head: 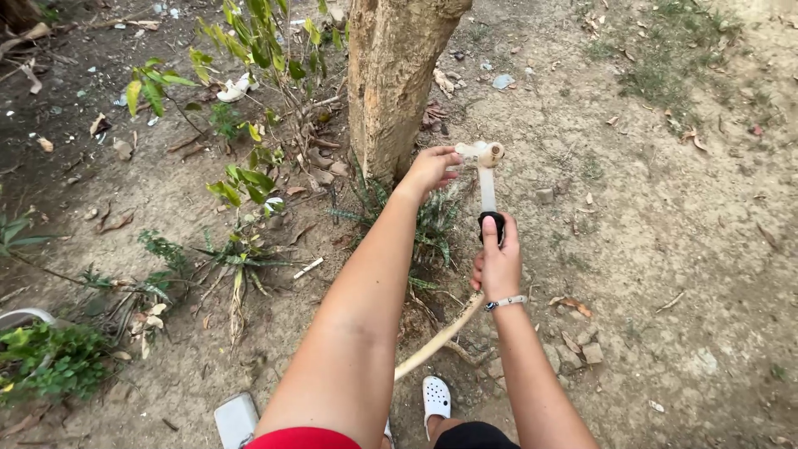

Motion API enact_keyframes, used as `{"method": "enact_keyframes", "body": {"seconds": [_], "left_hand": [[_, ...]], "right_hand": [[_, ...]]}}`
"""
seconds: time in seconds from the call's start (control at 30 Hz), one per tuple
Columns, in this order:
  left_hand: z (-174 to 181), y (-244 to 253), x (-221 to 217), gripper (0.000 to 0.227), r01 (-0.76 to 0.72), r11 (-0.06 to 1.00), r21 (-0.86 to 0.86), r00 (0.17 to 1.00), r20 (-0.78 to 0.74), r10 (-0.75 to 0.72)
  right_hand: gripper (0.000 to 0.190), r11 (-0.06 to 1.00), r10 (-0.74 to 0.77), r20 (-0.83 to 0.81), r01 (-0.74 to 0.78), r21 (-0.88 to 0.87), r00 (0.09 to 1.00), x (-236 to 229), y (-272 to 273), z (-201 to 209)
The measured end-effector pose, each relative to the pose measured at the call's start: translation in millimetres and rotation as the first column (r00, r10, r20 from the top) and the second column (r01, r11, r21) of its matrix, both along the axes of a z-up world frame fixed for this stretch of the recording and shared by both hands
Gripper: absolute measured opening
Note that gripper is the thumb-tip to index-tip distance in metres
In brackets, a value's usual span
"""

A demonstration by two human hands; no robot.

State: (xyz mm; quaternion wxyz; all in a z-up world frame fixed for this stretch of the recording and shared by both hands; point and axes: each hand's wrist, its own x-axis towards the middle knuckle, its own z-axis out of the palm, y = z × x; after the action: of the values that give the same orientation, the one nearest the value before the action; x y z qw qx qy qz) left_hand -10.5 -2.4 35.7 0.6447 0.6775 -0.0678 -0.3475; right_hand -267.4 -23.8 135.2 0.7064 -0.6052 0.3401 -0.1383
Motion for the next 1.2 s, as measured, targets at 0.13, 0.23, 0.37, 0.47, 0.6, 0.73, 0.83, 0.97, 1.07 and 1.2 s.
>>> {"method": "enact_keyframes", "body": {"seconds": [0.13,0.23,0.37,0.47,0.6,0.73,0.83,0.97,1.07,1.2], "left_hand": [[22.9,-2.9,-8.5,0.040,0.064,0.997,0.035,0.998,-0.016,-0.063],[34.7,-4.3,-12.1,0.043,0.075,0.997,0.012,0.997,-0.030,-0.075],[36.1,-2.4,-10.4,0.040,0.076,0.997,-0.005,0.997,-0.019,-0.077],[30.6,-0.1,-7.0,0.040,0.070,0.998,0.008,0.998,-0.009,-0.070],[13.1,0.9,1.1,0.041,0.047,0.999,-0.017,0.998,-0.033,-0.048],[11.7,1.2,-7.0,0.035,0.027,0.998,-0.053,0.998,-0.048,-0.029],[10.0,-3.0,-7.3,0.038,0.028,0.998,-0.051,0.999,-0.026,-0.030],[9.3,1.5,-22.7,0.038,0.056,0.997,-0.053,0.996,-0.066,-0.059],[17.2,-2.9,-46.5,0.040,0.137,0.990,-0.025,0.991,-0.002,-0.137],[-23.5,-20.7,-140.0,0.080,0.526,0.832,0.177,0.819,0.157,-0.552]], "right_hand": [[0.041,0.997,0.029,-0.063,-0.034,-0.071,0.998,1.8,1.9,-0.8],[0.042,0.995,0.024,-0.084,-0.032,-0.096,0.996,5.2,5.1,-13.5],[0.043,0.993,0.014,-0.083,-0.023,-0.115,0.996,7.6,10.7,-12.7],[0.041,0.997,-0.015,-0.061,0.010,-0.080,0.998,8.8,11.0,-12.8],[0.038,0.991,-0.071,0.022,0.073,-0.109,0.997,10.6,1.8,-31.6],[0.037,0.991,-0.105,0.001,0.105,-0.081,0.994,10.5,-18.4,-47.9],[0.037,0.985,-0.091,0.036,0.095,-0.141,0.995,13.1,-44.4,-53.0],[0.032,0.988,-0.141,-0.037,0.138,-0.071,0.989,4.0,-81.5,-38.3],[0.030,0.993,-0.114,0.048,0.114,0.010,0.992,7.8,-109.6,-30.0],[0.032,0.999,0.010,0.027,-0.008,-0.043,1.000,15.0,-121.9,-14.8]]}}
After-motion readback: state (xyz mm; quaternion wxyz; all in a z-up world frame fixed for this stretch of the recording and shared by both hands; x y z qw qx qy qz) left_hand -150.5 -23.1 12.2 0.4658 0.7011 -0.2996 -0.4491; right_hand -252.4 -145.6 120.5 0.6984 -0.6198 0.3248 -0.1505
